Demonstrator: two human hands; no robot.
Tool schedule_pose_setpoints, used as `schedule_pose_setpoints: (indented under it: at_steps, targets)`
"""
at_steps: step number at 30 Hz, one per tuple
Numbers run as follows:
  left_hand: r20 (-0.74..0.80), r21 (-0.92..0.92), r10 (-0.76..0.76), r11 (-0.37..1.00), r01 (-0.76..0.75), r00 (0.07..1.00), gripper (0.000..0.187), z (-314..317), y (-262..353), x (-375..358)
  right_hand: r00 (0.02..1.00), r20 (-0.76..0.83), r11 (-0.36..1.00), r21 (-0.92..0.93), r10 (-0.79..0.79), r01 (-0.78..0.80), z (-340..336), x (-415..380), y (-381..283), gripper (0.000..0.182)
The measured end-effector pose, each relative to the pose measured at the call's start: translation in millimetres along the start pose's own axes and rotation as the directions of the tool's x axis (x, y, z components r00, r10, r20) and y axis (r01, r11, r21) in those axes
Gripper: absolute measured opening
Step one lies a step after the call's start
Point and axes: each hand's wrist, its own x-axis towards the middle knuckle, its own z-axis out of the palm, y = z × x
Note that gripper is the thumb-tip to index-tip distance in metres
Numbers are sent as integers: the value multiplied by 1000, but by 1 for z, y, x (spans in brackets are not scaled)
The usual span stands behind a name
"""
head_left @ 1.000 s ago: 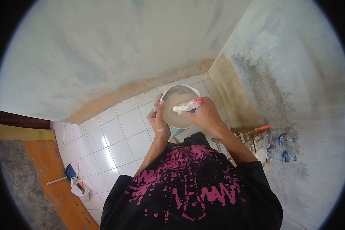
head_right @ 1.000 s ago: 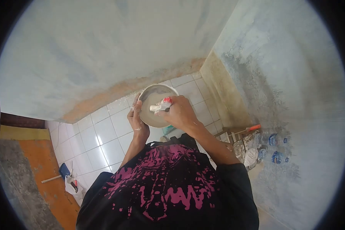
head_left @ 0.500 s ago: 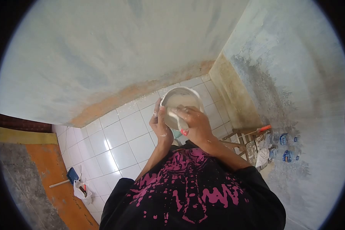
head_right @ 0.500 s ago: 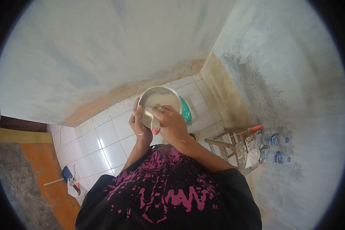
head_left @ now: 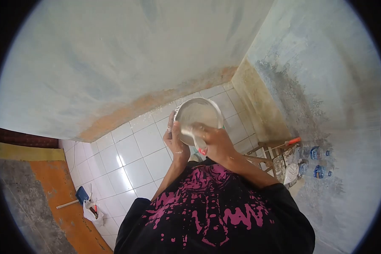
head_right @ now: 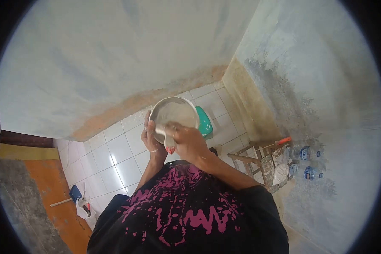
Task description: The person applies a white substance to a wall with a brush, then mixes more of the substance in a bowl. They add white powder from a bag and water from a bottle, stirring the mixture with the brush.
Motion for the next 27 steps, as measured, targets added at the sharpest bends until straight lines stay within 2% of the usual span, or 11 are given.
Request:
schedule_pose_setpoints:
  at_steps: [2, 6, 10, 12, 14, 15, 18, 20, 22, 23, 27]
  targets:
    - [7, 44, 28, 999, -28, 1000, 56, 0, 4, 0, 987, 163, 997, 77, 2, -14, -5, -5, 5, 50]
    - [-4, 154, 84, 985, -83, 996, 55, 9, 12, 1, 992, 14, 991, 44, 129, -130, -20, 8, 15, 56]
    - [4, 117, 66, 991, -66, 998, 55, 5, 9, 2, 996, -79, 995, -97, -32, 24, -1, 7, 9, 59]
    - [12, 66, 34, 997, -35, 999, 54, 6, 10, 3, 996, 19, 990, -113, -83, 84, 1, -3, 9, 59]
    - [27, 90, 51, 994, -54, 998, 54, 8, 12, 3, 981, 191, 991, 135, -32, 6, -6, -4, 8, 56]
    - [24, 100, 61, 993, -63, 998, 54, 8, 12, 2, 998, 38, 992, 116, -53, 48, -1, -2, 15, 52]
    - [22, 147, 74, 986, -77, 997, 54, 8, 17, 1, 993, -30, 993, 44, 110, -109, -15, 15, 13, 51]
    - [36, 180, 81, 980, -86, 996, 54, 7, 17, 2, 995, -75, 997, 43, 69, -66, -4, 10, 17, 51]
    - [16, 118, 82, 990, -83, 996, 53, 6, 12, 4, 994, 56, 994, -50, -94, 97, 3, -4, 18, 52]
    - [17, 122, 81, 989, -83, 997, 53, 5, 12, 3, 975, 158, 985, 97, -156, 142, -3, -4, 16, 54]
    - [34, 152, 66, 986, -71, 997, 52, 0, 13, 4, 941, 204, 962, 92, -271, 257, -21, 11, 30, 45]
